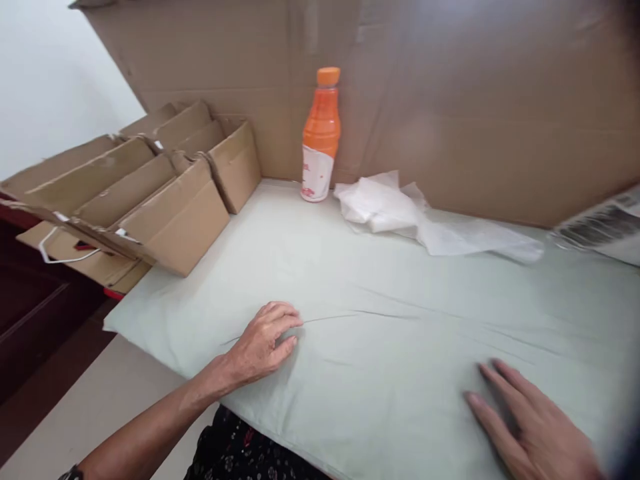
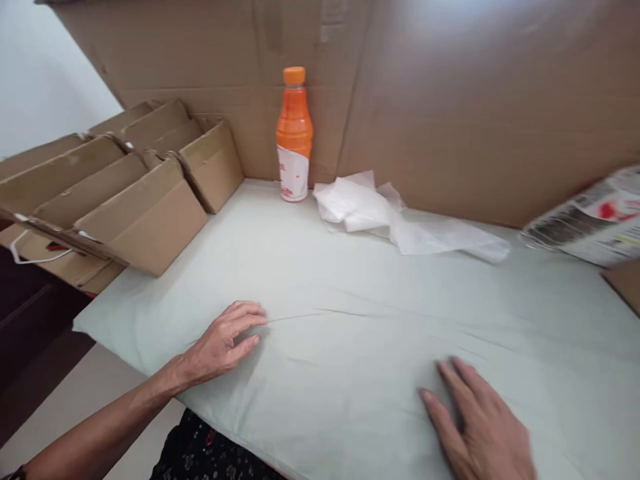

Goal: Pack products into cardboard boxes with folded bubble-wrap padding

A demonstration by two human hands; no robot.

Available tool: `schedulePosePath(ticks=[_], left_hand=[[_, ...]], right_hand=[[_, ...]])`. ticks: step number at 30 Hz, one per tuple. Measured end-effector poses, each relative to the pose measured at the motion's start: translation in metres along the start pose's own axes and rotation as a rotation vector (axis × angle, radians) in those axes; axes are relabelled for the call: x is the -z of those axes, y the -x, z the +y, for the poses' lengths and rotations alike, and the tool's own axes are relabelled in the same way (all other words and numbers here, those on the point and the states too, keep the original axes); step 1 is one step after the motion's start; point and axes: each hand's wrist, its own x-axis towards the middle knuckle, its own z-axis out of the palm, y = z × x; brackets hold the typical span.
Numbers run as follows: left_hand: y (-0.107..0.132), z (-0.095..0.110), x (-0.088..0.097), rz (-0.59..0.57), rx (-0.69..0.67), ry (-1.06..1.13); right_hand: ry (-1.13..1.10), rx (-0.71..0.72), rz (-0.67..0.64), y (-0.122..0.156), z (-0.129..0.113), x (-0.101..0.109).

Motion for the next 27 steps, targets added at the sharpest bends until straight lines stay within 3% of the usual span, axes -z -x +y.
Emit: schedulePosePath(ticks=[3,6,9,11,14,16,24,25,27], left_hand=[[-0.005,-0.011,0.048,0.324,0.046,-0.202],[-0.014,-0.026,0.123,0.668,0.119,-0.42],[-0.025,-0.049,0.187,0.732,0.213,-0.556],[-0.033,-0.065,0.209,0.711,0.268,-0.605],[-0.037,-0.078,0.212,0.679,0.28,-0.65],[-0.034,-0.07,0.202,0.648,0.217,-0.645],[0.025,0.027,0.151,0.4,-0.104,-0.337],[0.035,0.032,0.144,0.423,-0.124,-0.317],[0.052,0.035,0.13,0.586,-0.135,-0.29]], right_hand=[[-0.042,0.251,-0.086,-0.056,-0.063,-0.047],[-0.108,0.398,-0.18,-0.096,-0.123,-0.071],[-0.137,0.444,-0.229,-0.113,-0.153,-0.08],[-0.15,0.452,-0.218,-0.115,-0.156,-0.082],[-0.187,0.447,-0.185,-0.112,-0.15,-0.081],[-0.23,0.413,-0.165,-0.111,-0.147,-0.079],[-0.393,0.199,-0.071,-0.097,-0.149,-0.056],[-0.41,0.192,-0.087,-0.09,-0.15,-0.052],[-0.44,0.193,-0.153,-0.076,-0.151,-0.044]])
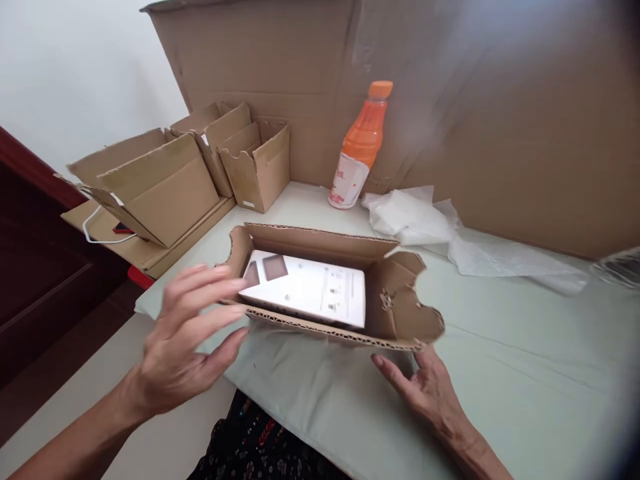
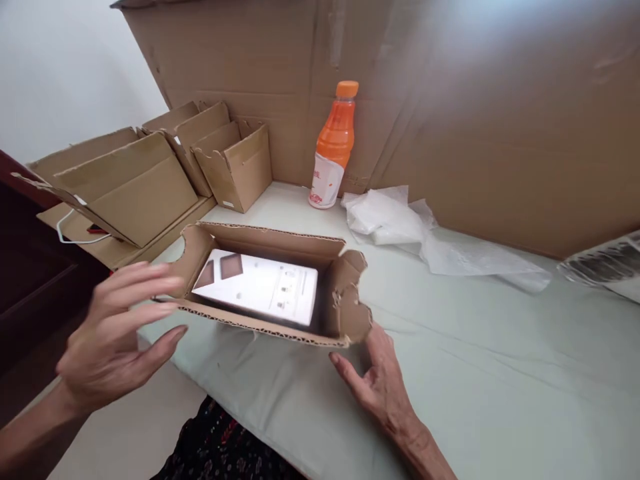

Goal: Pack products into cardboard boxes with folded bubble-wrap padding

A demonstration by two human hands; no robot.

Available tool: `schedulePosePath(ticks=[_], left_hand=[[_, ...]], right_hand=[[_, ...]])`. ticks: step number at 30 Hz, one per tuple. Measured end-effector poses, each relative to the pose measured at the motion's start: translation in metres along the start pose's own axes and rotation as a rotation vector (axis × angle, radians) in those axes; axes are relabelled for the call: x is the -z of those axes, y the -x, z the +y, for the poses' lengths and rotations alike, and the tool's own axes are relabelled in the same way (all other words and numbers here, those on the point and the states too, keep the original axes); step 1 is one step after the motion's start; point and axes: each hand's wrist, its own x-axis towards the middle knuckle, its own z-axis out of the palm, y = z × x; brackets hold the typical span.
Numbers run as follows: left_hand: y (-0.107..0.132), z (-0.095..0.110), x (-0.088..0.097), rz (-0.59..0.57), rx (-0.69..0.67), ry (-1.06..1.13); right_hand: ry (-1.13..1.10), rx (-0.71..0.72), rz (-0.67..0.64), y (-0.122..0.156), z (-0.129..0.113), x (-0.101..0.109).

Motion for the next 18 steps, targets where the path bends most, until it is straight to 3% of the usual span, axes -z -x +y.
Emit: schedulePosePath(ticks=[2,4,8,11,14,18], left_hand=[[0.02,-0.004,-0.004,0.177,0.085,0.044],[0.037,-0.015,-0.01,0.208,0.226,0.141],[0.061,-0.04,-0.029,-0.094,0.591,0.257],[0.069,-0.048,-0.045,-0.276,0.75,0.253],[0.069,-0.045,-0.061,-0.317,0.778,0.23],[0.071,-0.039,-0.077,-0.238,0.741,0.227]], right_hand=[[-0.036,-0.003,-0.07,0.012,-0.007,0.005],[-0.059,-0.001,-0.083,0.018,-0.016,0.015],[-0.112,0.001,0.161,0.009,-0.047,0.057],[-0.064,0.083,0.293,-0.012,-0.081,0.099],[0.159,0.306,0.079,-0.035,-0.112,0.121],[0.338,0.319,-0.269,-0.054,-0.141,0.113]])
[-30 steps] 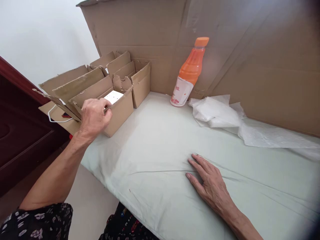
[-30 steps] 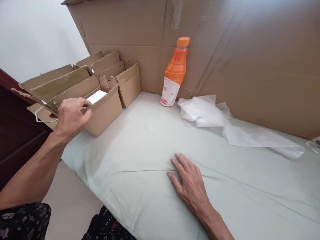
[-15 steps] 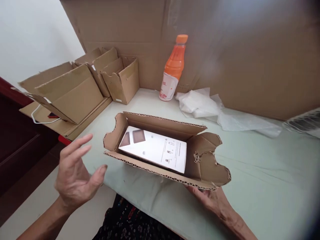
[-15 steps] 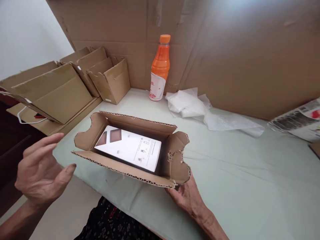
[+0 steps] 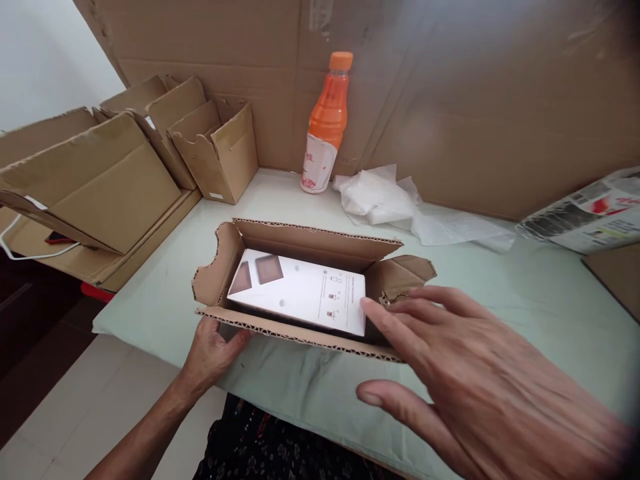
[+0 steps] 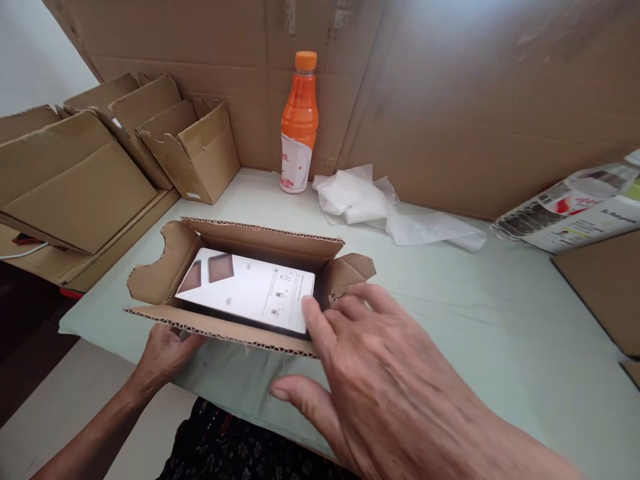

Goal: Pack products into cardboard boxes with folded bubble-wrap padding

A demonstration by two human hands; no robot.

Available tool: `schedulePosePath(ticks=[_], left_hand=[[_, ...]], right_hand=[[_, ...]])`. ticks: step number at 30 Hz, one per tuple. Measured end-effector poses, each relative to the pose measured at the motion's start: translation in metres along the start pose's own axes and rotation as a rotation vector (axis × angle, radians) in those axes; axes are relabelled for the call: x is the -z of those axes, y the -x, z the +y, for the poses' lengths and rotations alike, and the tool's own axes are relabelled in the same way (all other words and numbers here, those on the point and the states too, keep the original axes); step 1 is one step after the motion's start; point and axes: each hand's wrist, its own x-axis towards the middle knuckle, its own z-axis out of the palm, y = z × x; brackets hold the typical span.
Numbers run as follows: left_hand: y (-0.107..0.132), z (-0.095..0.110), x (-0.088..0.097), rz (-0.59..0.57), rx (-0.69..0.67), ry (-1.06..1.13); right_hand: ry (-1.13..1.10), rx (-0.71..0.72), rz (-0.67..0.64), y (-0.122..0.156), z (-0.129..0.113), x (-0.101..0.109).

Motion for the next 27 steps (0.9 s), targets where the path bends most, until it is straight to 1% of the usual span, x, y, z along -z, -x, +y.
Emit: schedulePosePath(ticks=[2,5,7,9,11,12,13,15,16,17,18,19,20,21,22,24,25,27], left_hand=[[0.002,-0.006,-0.006,0.013,-0.018,0.061],[0.009,-0.023,-0.016,0.045,0.001,0.168],[0.013,-0.036,-0.021,0.078,0.022,0.188],[0.016,-0.043,-0.023,0.086,0.035,0.192],[0.016,-0.043,-0.021,0.086,0.036,0.188],[0.016,-0.04,-0.019,0.085,0.038,0.181],[0.015,-0.037,-0.016,0.085,0.042,0.173],[0.012,-0.029,-0.008,0.077,0.055,0.152],[0.011,-0.026,-0.004,0.065,0.066,0.134],[0.011,-0.023,-0.001,0.049,0.076,0.109],[0.01,-0.022,0.002,0.034,0.084,0.083],[0.009,-0.02,0.005,0.026,0.091,0.063],[0.008,-0.019,0.006,0.017,0.099,0.053],[0.006,-0.018,0.006,0.01,0.105,0.056],[0.003,-0.017,0.006,-0.001,0.107,0.066],[-0.008,-0.011,0.002,-0.032,0.099,0.069],[-0.016,-0.008,-0.002,-0.048,0.084,0.06],[-0.038,0.002,-0.012,-0.07,0.038,0.043]], right_hand=[[0.002,0.044,-0.084,-0.008,-0.009,-0.004],[-0.027,0.152,-0.134,-0.015,-0.016,-0.008],[-0.03,0.18,-0.134,-0.019,-0.018,-0.008],[-0.014,0.184,-0.099,-0.02,-0.017,-0.006],[-0.001,0.183,-0.025,-0.013,-0.013,-0.001],[-0.001,0.169,0.041,-0.005,-0.01,0.001],[-0.001,0.134,0.131,0.004,-0.006,0.002],[-0.025,-0.012,0.379,0.027,0.002,-0.002],[-0.053,-0.105,0.486,0.039,0.006,-0.009],[-0.087,-0.191,0.539,0.048,0.01,-0.02],[-0.127,-0.251,0.526,0.055,0.013,-0.034],[-0.175,-0.277,0.451,0.06,0.015,-0.05],[-0.226,-0.275,0.345,0.061,0.016,-0.068],[-0.274,-0.263,0.245,0.058,0.017,-0.086],[-0.322,-0.253,0.181,0.054,0.019,-0.102],[-0.415,-0.277,0.156,0.039,0.025,-0.127],[-0.45,-0.31,0.166,0.029,0.031,-0.135],[-0.5,-0.39,0.18,0.009,0.048,-0.142]])
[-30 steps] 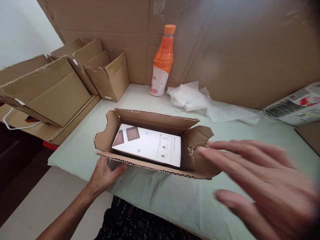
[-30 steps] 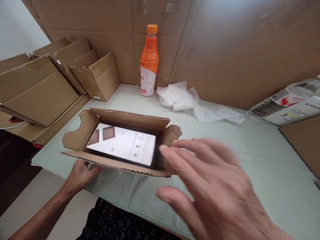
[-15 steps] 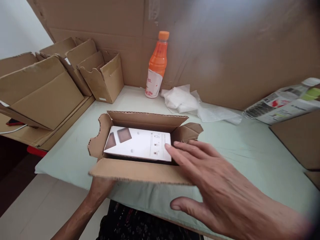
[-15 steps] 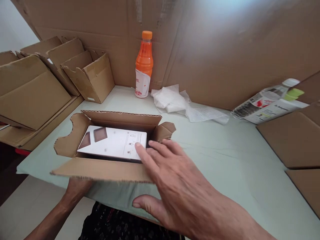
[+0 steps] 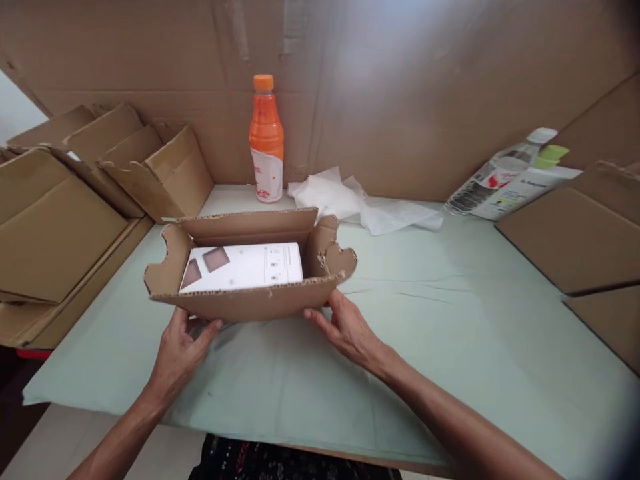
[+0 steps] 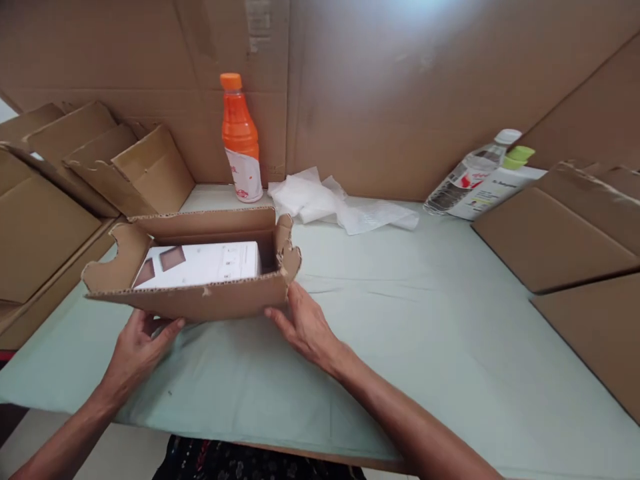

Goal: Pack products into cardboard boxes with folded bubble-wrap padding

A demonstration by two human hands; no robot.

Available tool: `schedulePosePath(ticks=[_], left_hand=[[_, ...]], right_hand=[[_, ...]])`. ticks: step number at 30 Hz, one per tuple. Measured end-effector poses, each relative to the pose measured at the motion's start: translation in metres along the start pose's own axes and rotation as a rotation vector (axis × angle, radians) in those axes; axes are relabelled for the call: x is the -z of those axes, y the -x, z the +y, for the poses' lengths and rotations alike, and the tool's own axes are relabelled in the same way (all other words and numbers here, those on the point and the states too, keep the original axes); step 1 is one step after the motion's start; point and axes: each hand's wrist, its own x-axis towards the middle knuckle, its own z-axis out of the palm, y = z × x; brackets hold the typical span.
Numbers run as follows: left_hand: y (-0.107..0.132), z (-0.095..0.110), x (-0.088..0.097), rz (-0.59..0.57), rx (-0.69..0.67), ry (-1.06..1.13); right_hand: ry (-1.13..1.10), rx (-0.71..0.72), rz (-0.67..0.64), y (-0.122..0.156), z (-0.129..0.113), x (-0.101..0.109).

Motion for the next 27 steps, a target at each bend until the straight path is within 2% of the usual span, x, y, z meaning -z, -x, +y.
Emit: schedulePosePath(ticks=[4,6,8,10,12,14,16,19,22,25,27], left_hand=[[-0.062,0.019,-0.029,0.01,-0.104,0.011],[-0.089,0.023,-0.044,0.034,-0.134,0.022],[-0.107,0.021,-0.058,0.043,-0.139,0.025],[-0.113,0.016,-0.067,0.07,-0.145,0.044],[-0.113,0.01,-0.071,0.125,-0.159,0.095],[-0.111,0.006,-0.073,0.163,-0.162,0.14],[-0.109,0.006,-0.073,0.178,-0.149,0.139],[-0.107,0.008,-0.072,0.196,-0.138,0.11],[-0.107,0.01,-0.073,0.188,-0.134,0.122],[-0.111,0.01,-0.073,0.152,-0.132,0.177],[-0.11,0.012,-0.071,0.144,-0.116,0.19]], right_hand=[[-0.038,-0.114,0.045,-0.058,0.023,0.004],[-0.046,-0.126,0.068,-0.082,0.036,0.006],[-0.036,-0.099,0.063,-0.095,0.052,0.009],[0.044,-0.072,0.07,-0.096,0.071,0.018],[0.21,-0.099,0.133,-0.091,0.094,0.034],[0.403,-0.179,0.208,-0.086,0.119,0.052],[0.544,-0.268,0.225,-0.086,0.142,0.069],[0.595,-0.354,0.21,-0.086,0.161,0.087],[0.551,-0.308,0.322,-0.068,0.153,0.094],[0.48,-0.136,0.421,-0.025,0.123,0.093],[0.412,0.0,0.382,0.009,0.095,0.086]])
